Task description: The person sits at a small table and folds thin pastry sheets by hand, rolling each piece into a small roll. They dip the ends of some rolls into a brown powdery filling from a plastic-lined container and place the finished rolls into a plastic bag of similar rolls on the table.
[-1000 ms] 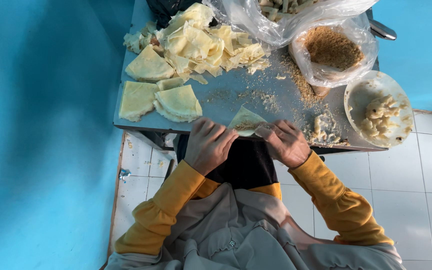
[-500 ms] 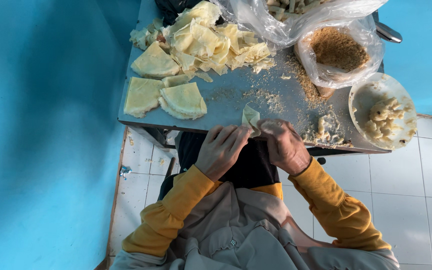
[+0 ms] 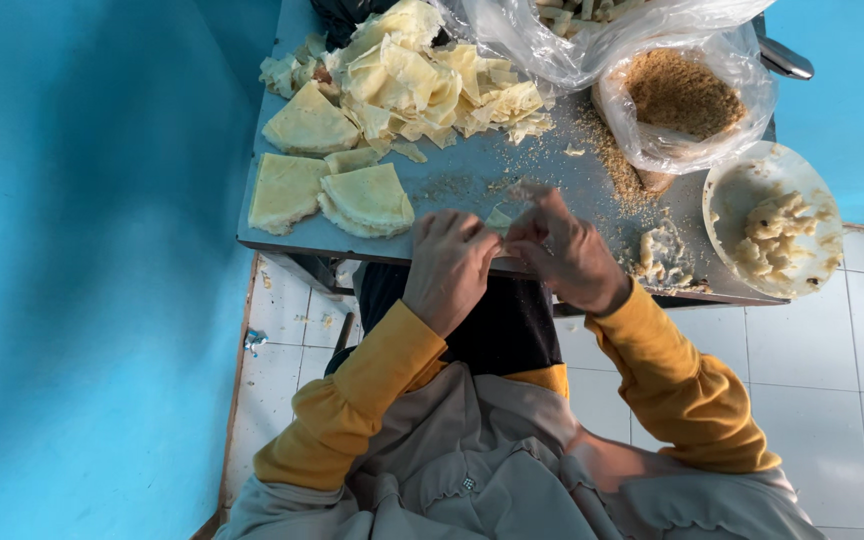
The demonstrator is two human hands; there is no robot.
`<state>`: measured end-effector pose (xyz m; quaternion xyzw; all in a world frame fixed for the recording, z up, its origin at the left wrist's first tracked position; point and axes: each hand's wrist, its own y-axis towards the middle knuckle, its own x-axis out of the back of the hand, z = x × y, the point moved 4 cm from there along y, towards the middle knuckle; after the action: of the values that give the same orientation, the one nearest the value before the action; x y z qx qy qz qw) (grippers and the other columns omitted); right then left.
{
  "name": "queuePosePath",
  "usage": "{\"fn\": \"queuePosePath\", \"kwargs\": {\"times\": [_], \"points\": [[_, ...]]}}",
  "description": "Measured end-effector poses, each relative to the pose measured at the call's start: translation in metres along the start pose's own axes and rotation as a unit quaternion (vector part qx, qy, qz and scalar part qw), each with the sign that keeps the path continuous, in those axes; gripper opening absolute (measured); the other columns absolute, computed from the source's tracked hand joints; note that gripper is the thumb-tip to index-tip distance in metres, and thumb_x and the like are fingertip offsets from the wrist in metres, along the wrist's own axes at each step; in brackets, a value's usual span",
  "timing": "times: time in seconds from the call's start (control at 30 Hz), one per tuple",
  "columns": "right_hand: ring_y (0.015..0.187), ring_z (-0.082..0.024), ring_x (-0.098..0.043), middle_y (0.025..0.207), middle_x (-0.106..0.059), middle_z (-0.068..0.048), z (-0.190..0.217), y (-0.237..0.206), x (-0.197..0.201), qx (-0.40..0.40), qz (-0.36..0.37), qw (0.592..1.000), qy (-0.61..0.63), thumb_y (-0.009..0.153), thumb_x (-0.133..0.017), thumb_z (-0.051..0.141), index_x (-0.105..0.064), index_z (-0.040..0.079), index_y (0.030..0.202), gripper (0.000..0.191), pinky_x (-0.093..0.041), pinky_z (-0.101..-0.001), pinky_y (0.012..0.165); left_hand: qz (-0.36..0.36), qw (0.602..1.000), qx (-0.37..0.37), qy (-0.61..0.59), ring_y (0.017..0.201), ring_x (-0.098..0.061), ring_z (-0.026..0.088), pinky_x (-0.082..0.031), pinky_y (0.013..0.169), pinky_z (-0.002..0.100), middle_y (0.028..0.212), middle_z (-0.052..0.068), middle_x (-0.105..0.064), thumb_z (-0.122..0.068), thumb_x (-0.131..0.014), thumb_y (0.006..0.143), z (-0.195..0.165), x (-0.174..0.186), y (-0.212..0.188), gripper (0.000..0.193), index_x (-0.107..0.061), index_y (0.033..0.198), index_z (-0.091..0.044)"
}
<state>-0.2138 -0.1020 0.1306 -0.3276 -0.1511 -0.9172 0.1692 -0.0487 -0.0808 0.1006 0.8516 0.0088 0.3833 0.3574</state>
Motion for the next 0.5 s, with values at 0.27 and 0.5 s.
{"fn": "queuePosePath", "kwargs": {"times": [0.27,0.5], "points": [[0.097,-0.038,-0.072,0.108,-0.072,-0.022,0.027,-0.027,-0.009,0.178,-0.096,0.958,-0.203,0.096,-0.068,-0.001,-0.044,-0.002,0.138,0.049,-0.06,-0.0407,0.077,-0.006,0.988,-0.126,0.094,0.106,-0.054,0.027,-0.045,0.1,0.042,0.105,0.01,-0.06,-0.013,-0.066,0.09,-0.013,0.004,-0.012,0.023,-0.065,0.11,-0.002],[0.085,-0.028,-0.076,0.097,-0.074,-0.014,0.015,0.001,0.002,0.048,-0.003,0.996,-0.072,0.095,-0.066,-0.003,-0.041,-0.001,0.138,0.05,-0.063,-0.0364,0.069,0.1,0.994,0.039,-0.002,0.1,-0.06,0.031,-0.046,0.085,0.046,0.095,0.01,-0.065,-0.011,-0.07,0.083,0.006,-0.014,0.013,0.006,-0.07,0.088,-0.009]]}}
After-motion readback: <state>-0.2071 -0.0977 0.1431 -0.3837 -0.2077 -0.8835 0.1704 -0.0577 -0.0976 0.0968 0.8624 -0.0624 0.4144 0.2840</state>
